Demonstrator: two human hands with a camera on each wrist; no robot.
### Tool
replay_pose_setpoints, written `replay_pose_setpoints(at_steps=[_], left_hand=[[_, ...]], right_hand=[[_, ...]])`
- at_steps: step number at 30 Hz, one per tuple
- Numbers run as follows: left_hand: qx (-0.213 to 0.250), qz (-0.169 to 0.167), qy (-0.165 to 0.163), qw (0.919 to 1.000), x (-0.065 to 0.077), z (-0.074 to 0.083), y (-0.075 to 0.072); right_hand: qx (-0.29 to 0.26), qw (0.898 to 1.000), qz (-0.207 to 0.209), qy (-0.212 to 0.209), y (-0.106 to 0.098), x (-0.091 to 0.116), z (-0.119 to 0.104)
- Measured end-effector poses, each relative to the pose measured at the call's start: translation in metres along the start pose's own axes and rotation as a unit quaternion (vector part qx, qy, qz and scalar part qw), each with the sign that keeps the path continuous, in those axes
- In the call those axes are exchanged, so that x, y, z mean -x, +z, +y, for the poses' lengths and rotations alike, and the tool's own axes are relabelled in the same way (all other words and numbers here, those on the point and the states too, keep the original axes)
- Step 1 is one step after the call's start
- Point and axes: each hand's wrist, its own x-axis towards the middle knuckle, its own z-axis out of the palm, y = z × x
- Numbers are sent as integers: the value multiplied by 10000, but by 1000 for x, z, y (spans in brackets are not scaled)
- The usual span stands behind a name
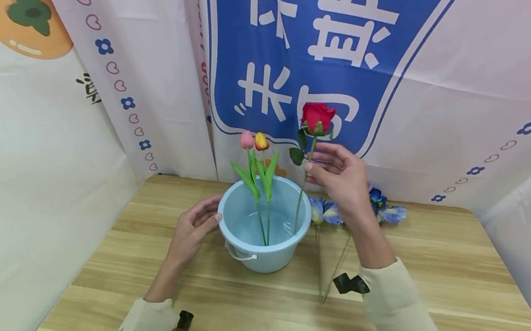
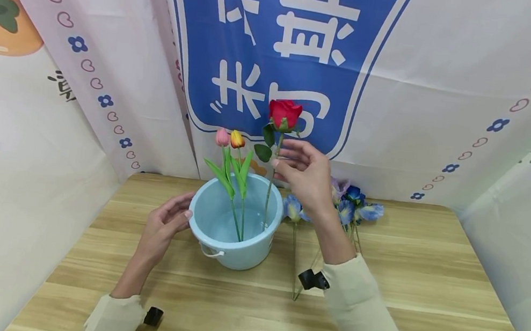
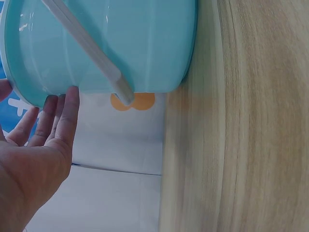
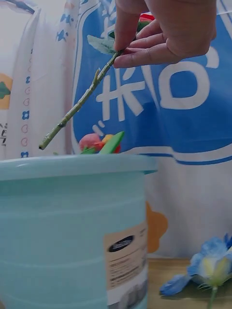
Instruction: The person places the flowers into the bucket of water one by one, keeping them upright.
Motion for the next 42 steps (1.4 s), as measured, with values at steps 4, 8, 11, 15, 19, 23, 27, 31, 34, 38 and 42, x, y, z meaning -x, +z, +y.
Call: replay_pose_setpoints(at_steps=[4, 8, 11, 15, 19, 23, 27, 31, 34, 38, 42], left_hand=[[-12, -16, -13, 10000, 0, 0, 0], [20, -23, -35, 10000, 0, 0, 1], [46, -20, -54, 10000, 0, -1, 2], [52, -25, -68, 10000, 0, -1, 3], [62, -36, -75, 9999, -1, -1, 3], [94, -36, -92, 9999, -1, 0, 3], [119, -12, -60, 9999, -1, 1, 2], [124, 4, -12, 9999, -2, 1, 2], [107, 17, 1, 9999, -2, 1, 2], [57, 29, -14, 10000, -1, 0, 1], [68, 12, -13, 10000, -2, 0, 1]], right_hand=[[45, 9999, -144, -67, 13, -2, 5], [5, 9991, -375, -187, 27, -5, 11], [-22, 9985, -523, -146, 37, -6, 15], [43, 9977, -679, -20, 48, -8, 21], [113, 9963, -843, 135, 55, -12, 28], [149, 9939, -1062, 267, 60, -17, 36], [189, 9905, -1317, 338, 67, -21, 43], [318, 9874, -1498, 407, 75, -24, 48], [464, 9851, -1595, 450, 79, -25, 53], [648, 9820, -1684, 562, 85, -26, 61], [771, 9784, -1802, 660, 88, -27, 67]])
